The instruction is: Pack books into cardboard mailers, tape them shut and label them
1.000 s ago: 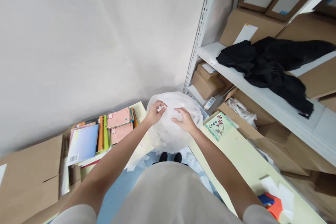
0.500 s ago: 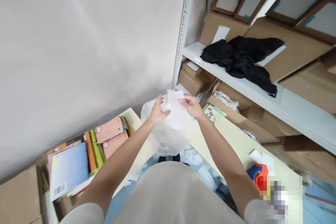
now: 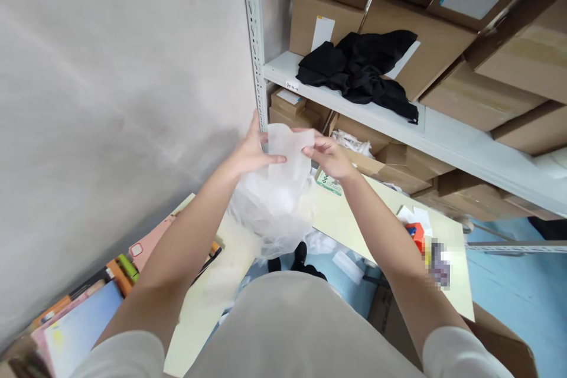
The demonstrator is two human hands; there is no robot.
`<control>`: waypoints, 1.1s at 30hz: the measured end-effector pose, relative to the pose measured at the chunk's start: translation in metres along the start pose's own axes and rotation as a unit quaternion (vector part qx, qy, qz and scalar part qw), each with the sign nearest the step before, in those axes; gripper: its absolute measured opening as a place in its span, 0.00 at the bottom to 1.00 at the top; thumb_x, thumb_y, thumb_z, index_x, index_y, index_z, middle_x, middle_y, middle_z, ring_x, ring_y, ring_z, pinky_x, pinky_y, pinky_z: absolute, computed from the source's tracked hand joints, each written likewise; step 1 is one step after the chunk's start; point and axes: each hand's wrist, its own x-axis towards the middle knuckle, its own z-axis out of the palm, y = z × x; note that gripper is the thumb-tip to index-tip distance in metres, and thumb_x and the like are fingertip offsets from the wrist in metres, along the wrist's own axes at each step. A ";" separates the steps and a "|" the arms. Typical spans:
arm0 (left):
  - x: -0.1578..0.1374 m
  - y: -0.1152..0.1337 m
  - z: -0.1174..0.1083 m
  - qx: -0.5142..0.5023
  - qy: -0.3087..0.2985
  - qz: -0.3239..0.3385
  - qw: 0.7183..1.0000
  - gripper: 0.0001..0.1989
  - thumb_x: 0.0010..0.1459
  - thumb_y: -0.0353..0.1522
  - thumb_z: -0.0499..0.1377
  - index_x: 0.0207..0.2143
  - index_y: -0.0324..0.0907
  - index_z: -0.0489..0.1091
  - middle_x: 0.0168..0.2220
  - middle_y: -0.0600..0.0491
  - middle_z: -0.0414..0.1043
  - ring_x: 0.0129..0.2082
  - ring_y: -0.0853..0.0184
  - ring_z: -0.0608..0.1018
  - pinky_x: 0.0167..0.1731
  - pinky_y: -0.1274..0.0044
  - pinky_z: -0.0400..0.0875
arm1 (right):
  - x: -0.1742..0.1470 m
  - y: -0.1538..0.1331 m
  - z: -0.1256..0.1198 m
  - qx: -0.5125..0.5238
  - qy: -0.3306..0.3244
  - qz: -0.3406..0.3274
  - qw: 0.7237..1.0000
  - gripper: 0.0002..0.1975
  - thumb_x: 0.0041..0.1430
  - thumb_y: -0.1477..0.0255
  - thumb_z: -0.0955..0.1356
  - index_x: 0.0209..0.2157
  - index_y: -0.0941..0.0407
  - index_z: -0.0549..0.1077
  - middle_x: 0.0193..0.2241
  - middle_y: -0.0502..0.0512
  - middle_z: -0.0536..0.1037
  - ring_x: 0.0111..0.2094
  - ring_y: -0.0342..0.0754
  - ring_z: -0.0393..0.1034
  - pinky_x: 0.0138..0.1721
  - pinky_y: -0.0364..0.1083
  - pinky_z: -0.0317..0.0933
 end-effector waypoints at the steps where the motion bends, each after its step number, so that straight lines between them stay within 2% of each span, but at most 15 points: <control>1: 0.005 0.003 -0.001 -0.044 -0.031 -0.017 0.998 0.61 0.41 0.37 0.70 0.66 0.43 0.31 0.56 0.40 0.63 0.60 0.52 0.64 0.56 0.53 0.55 | 0.003 0.000 -0.003 0.008 0.019 -0.010 1.000 0.19 0.54 0.53 0.68 0.35 0.54 0.77 0.47 0.52 0.73 0.52 0.50 0.65 0.53 0.53 0.60; 3: 0.012 0.013 -0.005 -0.111 -0.107 -0.059 0.986 0.57 0.42 0.34 0.70 0.66 0.40 0.35 0.50 0.41 0.70 0.53 0.56 0.72 0.52 0.56 0.63 | 0.009 -0.001 -0.010 0.023 0.060 -0.025 0.998 0.19 0.54 0.53 0.68 0.36 0.55 0.77 0.45 0.52 0.74 0.51 0.50 0.67 0.52 0.53 0.61; 5: 0.017 0.025 -0.008 -0.156 -0.132 -0.079 0.976 0.47 0.43 0.33 0.69 0.62 0.37 0.49 0.41 0.45 0.75 0.44 0.59 0.77 0.48 0.60 0.69 | 0.015 -0.004 -0.018 0.030 0.089 -0.026 0.995 0.19 0.53 0.54 0.68 0.35 0.55 0.76 0.42 0.52 0.75 0.48 0.49 0.68 0.50 0.52 0.63; 7: 0.022 0.040 -0.010 -0.187 -0.091 -0.053 0.977 0.34 0.45 0.33 0.67 0.54 0.36 0.61 0.35 0.49 0.76 0.38 0.62 0.79 0.46 0.64 0.71 | 0.021 -0.009 -0.029 0.033 0.122 -0.025 0.992 0.18 0.52 0.55 0.70 0.35 0.56 0.75 0.38 0.51 0.76 0.45 0.48 0.70 0.47 0.51 0.65; 9: 0.031 0.055 -0.012 -0.202 -0.019 0.001 0.979 0.26 0.47 0.34 0.66 0.48 0.38 0.65 0.35 0.50 0.75 0.37 0.64 0.79 0.46 0.66 0.71 | 0.028 -0.019 -0.039 0.040 0.150 -0.029 0.987 0.17 0.51 0.57 0.71 0.34 0.56 0.74 0.35 0.50 0.77 0.43 0.47 0.71 0.44 0.49 0.66; 11: 0.043 0.067 -0.013 -0.204 0.026 0.050 0.977 0.26 0.48 0.34 0.65 0.49 0.41 0.64 0.40 0.49 0.73 0.41 0.63 0.78 0.47 0.65 0.70 | 0.038 -0.032 -0.046 0.038 0.166 -0.039 0.985 0.16 0.50 0.58 0.72 0.33 0.56 0.72 0.31 0.48 0.76 0.40 0.45 0.71 0.42 0.47 0.67; 14: 0.061 0.078 -0.011 -0.188 0.021 0.069 0.979 0.32 0.47 0.34 0.67 0.54 0.45 0.59 0.48 0.46 0.68 0.50 0.58 0.73 0.49 0.62 0.67 | 0.058 -0.062 -0.051 0.041 0.184 -0.093 0.978 0.14 0.49 0.60 0.73 0.31 0.55 0.70 0.28 0.46 0.74 0.35 0.43 0.71 0.39 0.44 0.67; 17: 0.071 0.084 -0.007 -0.161 -0.019 0.064 0.985 0.40 0.42 0.33 0.70 0.57 0.45 0.57 0.48 0.46 0.67 0.54 0.53 0.70 0.49 0.58 0.67 | 0.074 -0.101 -0.061 0.090 0.189 -0.204 0.956 0.14 0.50 0.63 0.73 0.35 0.54 0.68 0.32 0.46 0.74 0.35 0.42 0.72 0.43 0.46 0.67; 20: 0.070 0.094 -0.003 -0.139 -0.057 0.074 0.986 0.37 0.40 0.32 0.70 0.54 0.43 0.61 0.43 0.50 0.70 0.51 0.53 0.73 0.46 0.58 0.70 | 0.067 -0.135 -0.091 0.103 0.216 -0.324 0.915 0.09 0.55 0.69 0.70 0.36 0.54 0.67 0.34 0.45 0.74 0.43 0.42 0.72 0.53 0.47 0.62; 22: 0.066 0.101 0.002 -0.110 -0.102 0.075 0.986 0.32 0.40 0.32 0.69 0.49 0.41 0.65 0.40 0.52 0.71 0.47 0.54 0.75 0.45 0.60 0.71 | 0.043 -0.143 -0.118 0.071 0.274 -0.347 0.894 0.03 0.60 0.71 0.66 0.36 0.53 0.67 0.36 0.45 0.73 0.48 0.42 0.71 0.55 0.46 0.59; 25: 0.060 0.104 0.019 -0.058 -0.187 0.067 0.978 0.25 0.39 0.33 0.69 0.42 0.38 0.69 0.35 0.53 0.73 0.41 0.57 0.77 0.42 0.64 0.73 | -0.017 -0.128 -0.154 -0.012 0.413 -0.274 0.868 0.05 0.61 0.71 0.62 0.38 0.53 0.67 0.41 0.51 0.72 0.54 0.46 0.66 0.55 0.48 0.58; 27: 0.060 0.099 0.039 -0.028 -0.228 0.066 0.971 0.21 0.40 0.34 0.68 0.38 0.38 0.71 0.33 0.54 0.73 0.37 0.60 0.77 0.40 0.67 0.73 | -0.068 -0.099 -0.171 -0.075 0.514 -0.175 0.837 0.08 0.59 0.70 0.61 0.41 0.54 0.66 0.45 0.55 0.71 0.52 0.49 0.67 0.49 0.51 0.64; 29: 0.063 0.089 0.066 -0.002 -0.267 0.073 0.961 0.17 0.42 0.35 0.66 0.37 0.38 0.72 0.32 0.54 0.74 0.35 0.62 0.77 0.39 0.70 0.72 | -0.123 -0.064 -0.179 -0.121 0.585 -0.072 0.799 0.12 0.57 0.68 0.63 0.44 0.54 0.63 0.45 0.56 0.70 0.49 0.50 0.69 0.41 0.50 0.68; 31: 0.068 0.077 0.098 0.025 -0.309 0.078 0.948 0.16 0.43 0.34 0.64 0.37 0.39 0.72 0.33 0.53 0.75 0.35 0.63 0.77 0.37 0.72 0.71 | -0.180 -0.030 -0.180 -0.135 0.652 0.024 0.746 0.19 0.52 0.69 0.66 0.46 0.52 0.60 0.43 0.54 0.70 0.42 0.47 0.72 0.33 0.46 0.69; 33: 0.071 0.066 0.133 0.076 -0.335 0.073 0.936 0.15 0.45 0.34 0.63 0.37 0.40 0.72 0.33 0.53 0.75 0.34 0.64 0.77 0.35 0.74 0.71 | -0.237 -0.002 -0.173 -0.141 0.686 0.114 0.705 0.24 0.48 0.70 0.67 0.47 0.51 0.57 0.39 0.51 0.70 0.34 0.44 0.71 0.28 0.44 0.68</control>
